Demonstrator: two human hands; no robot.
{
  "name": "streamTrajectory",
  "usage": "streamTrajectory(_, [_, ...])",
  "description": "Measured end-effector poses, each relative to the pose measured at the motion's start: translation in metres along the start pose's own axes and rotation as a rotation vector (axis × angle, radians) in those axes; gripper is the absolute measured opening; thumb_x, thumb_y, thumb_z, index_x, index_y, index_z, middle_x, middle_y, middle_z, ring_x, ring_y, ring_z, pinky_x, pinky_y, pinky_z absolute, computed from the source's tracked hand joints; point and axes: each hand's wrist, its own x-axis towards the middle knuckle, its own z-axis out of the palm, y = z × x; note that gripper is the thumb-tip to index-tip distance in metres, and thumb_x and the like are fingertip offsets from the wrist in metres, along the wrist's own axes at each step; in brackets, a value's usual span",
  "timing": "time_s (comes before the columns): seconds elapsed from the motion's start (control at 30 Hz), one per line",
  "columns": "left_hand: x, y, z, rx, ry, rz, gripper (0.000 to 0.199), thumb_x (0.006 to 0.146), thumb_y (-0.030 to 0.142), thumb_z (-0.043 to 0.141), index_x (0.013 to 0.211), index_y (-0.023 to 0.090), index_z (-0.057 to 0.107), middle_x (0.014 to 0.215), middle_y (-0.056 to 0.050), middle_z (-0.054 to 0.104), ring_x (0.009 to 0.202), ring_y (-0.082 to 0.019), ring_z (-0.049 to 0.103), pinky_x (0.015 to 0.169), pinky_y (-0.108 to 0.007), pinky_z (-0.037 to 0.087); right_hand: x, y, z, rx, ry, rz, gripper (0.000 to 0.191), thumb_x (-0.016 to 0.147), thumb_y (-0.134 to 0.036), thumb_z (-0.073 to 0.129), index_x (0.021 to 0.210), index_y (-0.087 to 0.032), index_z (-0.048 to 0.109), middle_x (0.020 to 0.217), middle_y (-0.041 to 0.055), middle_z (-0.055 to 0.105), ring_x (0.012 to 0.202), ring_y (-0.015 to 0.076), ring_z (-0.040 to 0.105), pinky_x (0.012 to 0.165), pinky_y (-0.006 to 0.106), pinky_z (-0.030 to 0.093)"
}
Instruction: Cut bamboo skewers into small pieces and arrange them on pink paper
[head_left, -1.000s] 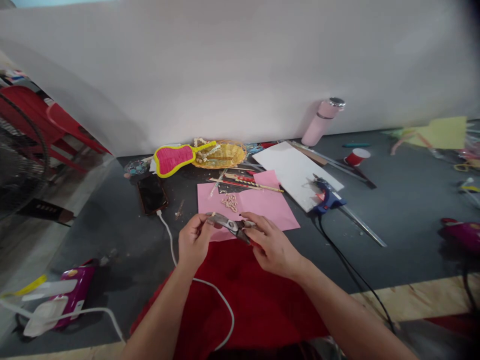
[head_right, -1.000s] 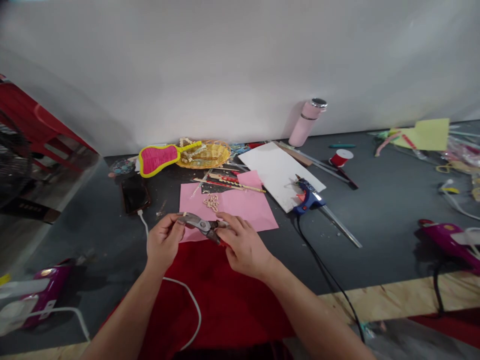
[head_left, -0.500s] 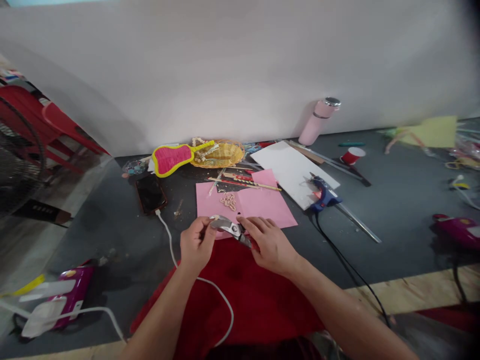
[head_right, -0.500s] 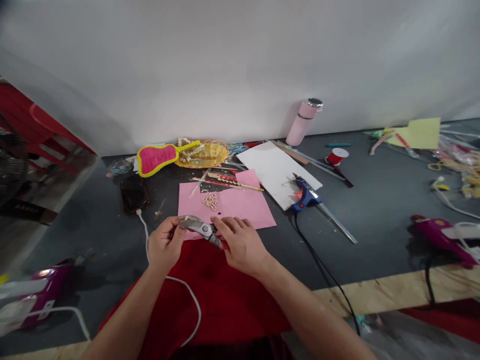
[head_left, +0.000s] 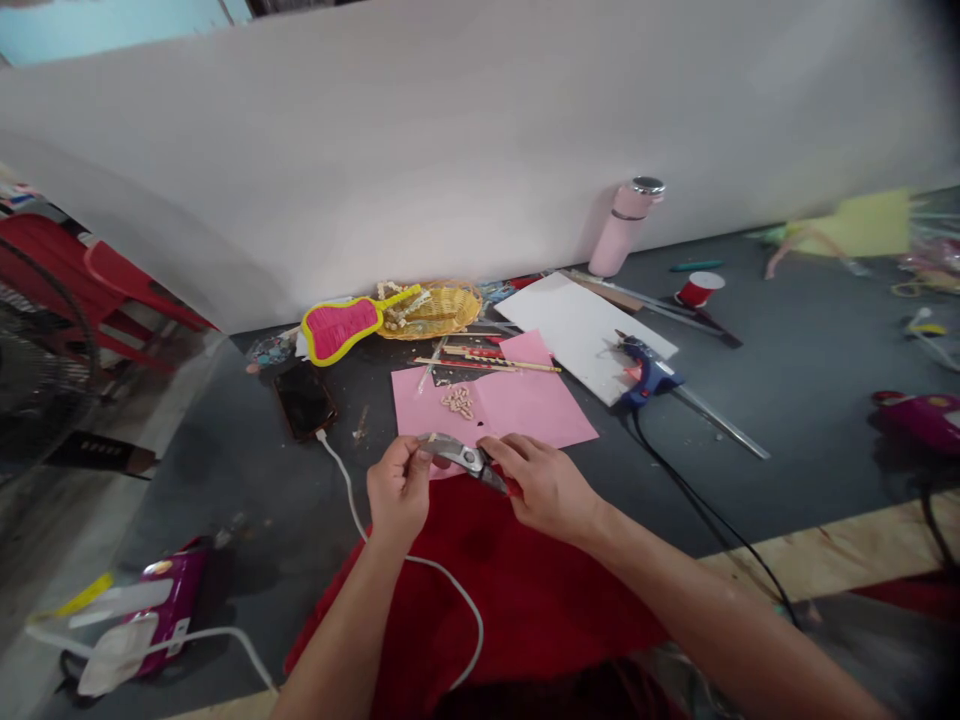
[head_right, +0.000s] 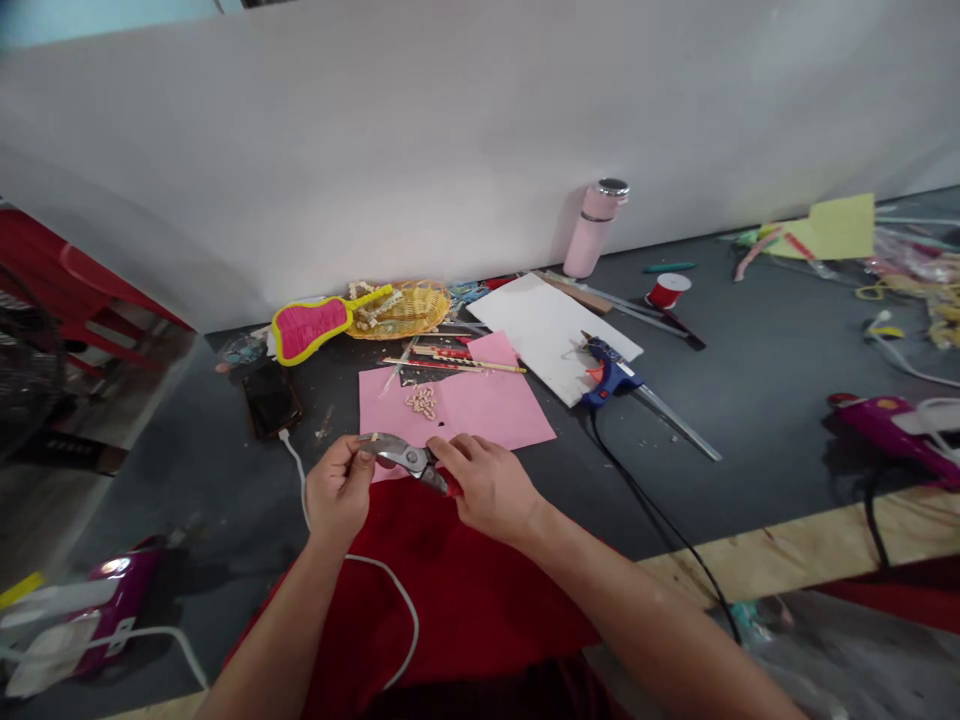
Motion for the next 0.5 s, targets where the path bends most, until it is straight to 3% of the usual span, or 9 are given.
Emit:
streamTrajectory(0.23, [0.003,-0.007,-0.001,-0.218,-0.155,-0.123,0.022,0.080,0.034,0.058,0.067,0.018,0.064,0.053,-0.001,0.058,0.043,-0.010,0.041,0.045,-0.020,0.032,0.003,0.008,0.000,-0.029,0.020,-0.057,0.067,0.067,-0.005,0.046,0.131,-0.020,0.037,0.119,0.0107,0.055,0.105,0.0253,0.052,0.089,0.041,0.044])
streamTrajectory(0.37, [0.003,-0.016,0.001,-0.433,-0.246,-0.172,0.027,0.081,0.039,0.056,0.067,0.016,0.059,0.056,-0.002,0.061,0.039,-0.006,0.031,0.040,-0.019,0.024,0.002,0.011,-0.001,-0.017,0.020,-0.077,0.067,0.066,-0.005,0.046,0.131,-0.019,0.037,0.119,0.0108,0.054,0.105,0.0253,0.051,0.088,0.042,0.044])
streamTrajectory(0.5, [0.003,-0.022,0.002,-0.482,-0.276,-0.164,0.026,0.083,0.036,0.055,0.069,0.014,0.057,0.056,-0.001,0.061,0.040,-0.005,0.029,0.040,-0.018,0.022,0.000,0.009,-0.001,0.009,0.026,-0.087,0.064,0.066,-0.005,0.046,0.129,-0.018,0.039,0.114,0.0107,0.056,0.102,0.0232,0.053,0.086,0.038,0.045])
